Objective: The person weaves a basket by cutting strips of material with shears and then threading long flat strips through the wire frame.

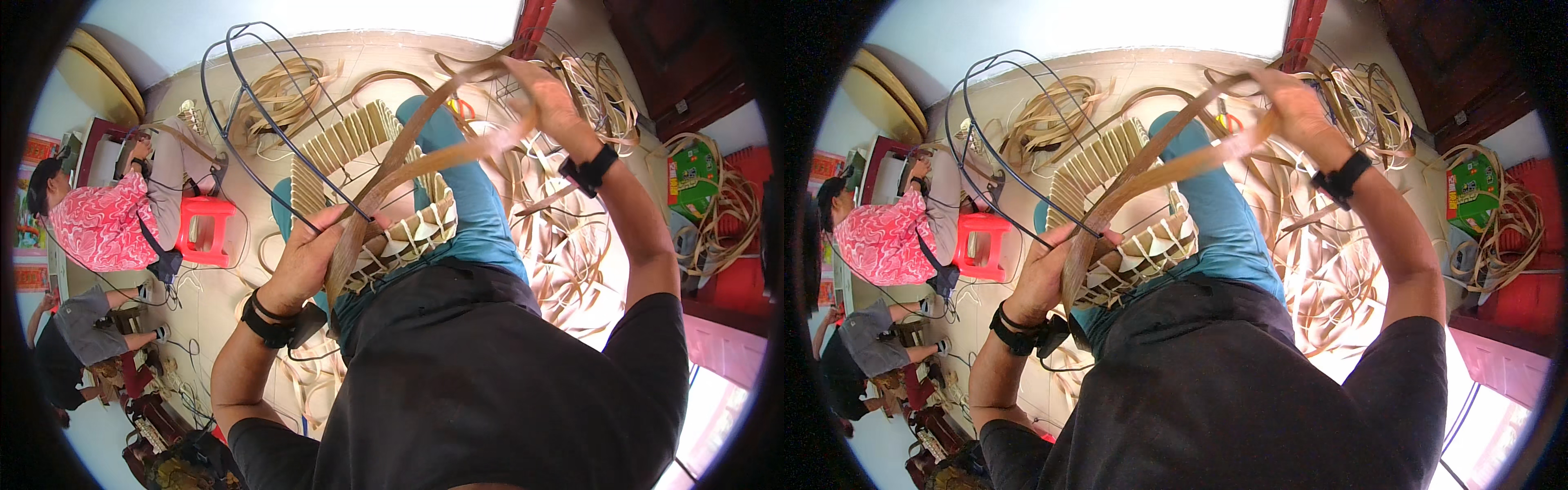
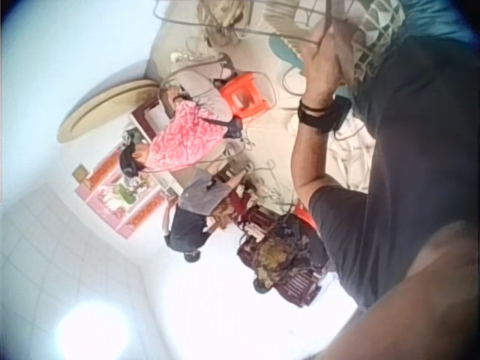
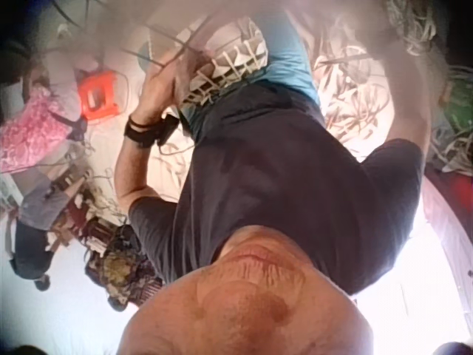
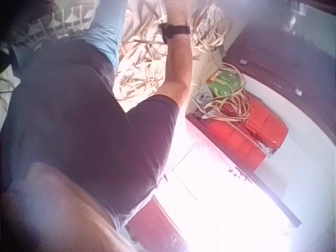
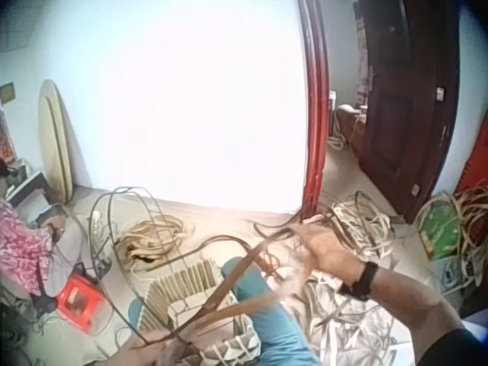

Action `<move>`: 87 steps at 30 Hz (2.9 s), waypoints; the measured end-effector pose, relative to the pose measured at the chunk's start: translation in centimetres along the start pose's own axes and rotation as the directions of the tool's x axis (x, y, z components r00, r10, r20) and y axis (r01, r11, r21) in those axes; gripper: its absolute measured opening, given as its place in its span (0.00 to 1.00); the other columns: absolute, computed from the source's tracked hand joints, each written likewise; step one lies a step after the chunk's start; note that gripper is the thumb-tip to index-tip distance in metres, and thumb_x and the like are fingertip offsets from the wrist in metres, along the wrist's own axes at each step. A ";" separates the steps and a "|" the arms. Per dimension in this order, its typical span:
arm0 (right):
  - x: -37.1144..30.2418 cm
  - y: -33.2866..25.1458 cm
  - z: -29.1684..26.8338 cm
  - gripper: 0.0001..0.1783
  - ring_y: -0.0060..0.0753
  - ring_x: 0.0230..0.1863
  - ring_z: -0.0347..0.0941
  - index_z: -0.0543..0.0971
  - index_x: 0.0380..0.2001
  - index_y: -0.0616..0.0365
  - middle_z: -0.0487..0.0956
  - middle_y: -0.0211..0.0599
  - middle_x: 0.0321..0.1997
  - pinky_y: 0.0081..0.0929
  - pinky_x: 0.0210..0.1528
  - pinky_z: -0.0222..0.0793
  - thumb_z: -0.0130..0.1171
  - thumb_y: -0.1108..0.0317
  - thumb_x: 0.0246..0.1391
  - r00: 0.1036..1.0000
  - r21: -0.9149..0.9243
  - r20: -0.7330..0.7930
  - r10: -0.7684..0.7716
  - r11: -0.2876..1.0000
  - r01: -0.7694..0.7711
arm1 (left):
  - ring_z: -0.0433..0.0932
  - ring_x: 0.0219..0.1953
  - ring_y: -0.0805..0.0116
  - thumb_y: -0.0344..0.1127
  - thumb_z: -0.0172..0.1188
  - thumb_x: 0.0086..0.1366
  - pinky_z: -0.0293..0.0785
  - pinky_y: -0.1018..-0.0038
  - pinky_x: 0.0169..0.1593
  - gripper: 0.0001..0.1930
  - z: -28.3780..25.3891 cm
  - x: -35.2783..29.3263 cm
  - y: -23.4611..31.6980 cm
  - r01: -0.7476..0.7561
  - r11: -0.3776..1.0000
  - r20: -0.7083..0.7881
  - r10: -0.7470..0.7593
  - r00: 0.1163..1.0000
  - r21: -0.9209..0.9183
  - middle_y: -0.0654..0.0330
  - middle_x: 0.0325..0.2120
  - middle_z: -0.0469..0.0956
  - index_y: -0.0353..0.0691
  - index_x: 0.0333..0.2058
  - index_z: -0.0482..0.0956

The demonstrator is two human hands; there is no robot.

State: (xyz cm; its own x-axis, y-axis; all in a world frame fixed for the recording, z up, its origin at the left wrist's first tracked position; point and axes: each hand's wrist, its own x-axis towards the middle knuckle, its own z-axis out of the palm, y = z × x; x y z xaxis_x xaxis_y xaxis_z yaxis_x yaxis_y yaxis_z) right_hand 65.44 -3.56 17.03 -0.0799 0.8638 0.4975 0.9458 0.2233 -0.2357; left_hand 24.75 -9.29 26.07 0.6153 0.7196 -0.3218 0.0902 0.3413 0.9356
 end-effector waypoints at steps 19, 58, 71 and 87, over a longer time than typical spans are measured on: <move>2.1 -8.7 -8.9 0.17 0.41 0.30 0.76 0.78 0.37 0.59 0.79 0.35 0.32 0.34 0.31 0.71 0.58 0.72 0.38 0.985 -0.390 0.144 -0.093 0.909 0.143 | 0.76 0.50 0.61 0.31 0.41 0.69 0.71 0.69 0.55 0.18 0.2 0.0 -0.4 -0.024 1.000 -0.013 0.024 1.000 -0.003 0.49 0.45 0.78 0.28 0.52 0.71; 2.2 5.7 -8.5 0.08 0.44 0.34 0.78 0.80 0.32 0.55 0.80 0.39 0.29 0.38 0.38 0.72 0.57 0.70 0.46 0.979 -0.317 0.181 0.088 0.948 -0.026 | 0.75 0.40 0.78 0.34 0.43 0.70 0.70 0.79 0.47 0.16 0.3 1.4 1.3 -0.028 0.985 0.057 0.018 0.998 0.170 0.63 0.37 0.79 0.33 0.45 0.78; 4.0 -18.0 -3.9 0.08 0.52 0.37 0.74 0.79 0.30 0.59 0.78 0.43 0.31 0.42 0.37 0.69 0.61 0.67 0.48 0.702 0.627 0.152 -0.696 0.617 0.475 | 0.77 0.44 0.74 0.34 0.41 0.68 0.70 0.77 0.50 0.19 0.1 -0.3 -0.1 0.013 0.993 0.042 -0.018 0.999 0.114 0.58 0.43 0.79 0.32 0.52 0.73; 4.0 -3.1 -7.5 0.08 0.57 0.35 0.71 0.72 0.26 0.61 0.73 0.51 0.28 0.48 0.35 0.64 0.51 0.66 0.51 0.881 -0.131 0.459 -0.112 0.973 0.192 | 0.74 0.48 0.73 0.53 0.42 0.71 0.69 0.77 0.52 0.29 -0.7 0.0 -0.7 -0.058 0.992 0.158 0.075 0.985 -0.108 0.57 0.47 0.75 0.30 0.55 0.70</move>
State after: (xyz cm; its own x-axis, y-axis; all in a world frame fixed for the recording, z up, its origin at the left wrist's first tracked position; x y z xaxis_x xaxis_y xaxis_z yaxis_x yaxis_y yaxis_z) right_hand 64.55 -4.22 26.03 -0.3209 0.9436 0.0815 0.9458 0.3238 -0.0240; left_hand 24.12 -9.11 25.34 0.7361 0.6388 -0.2239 -0.0307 0.3620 0.9317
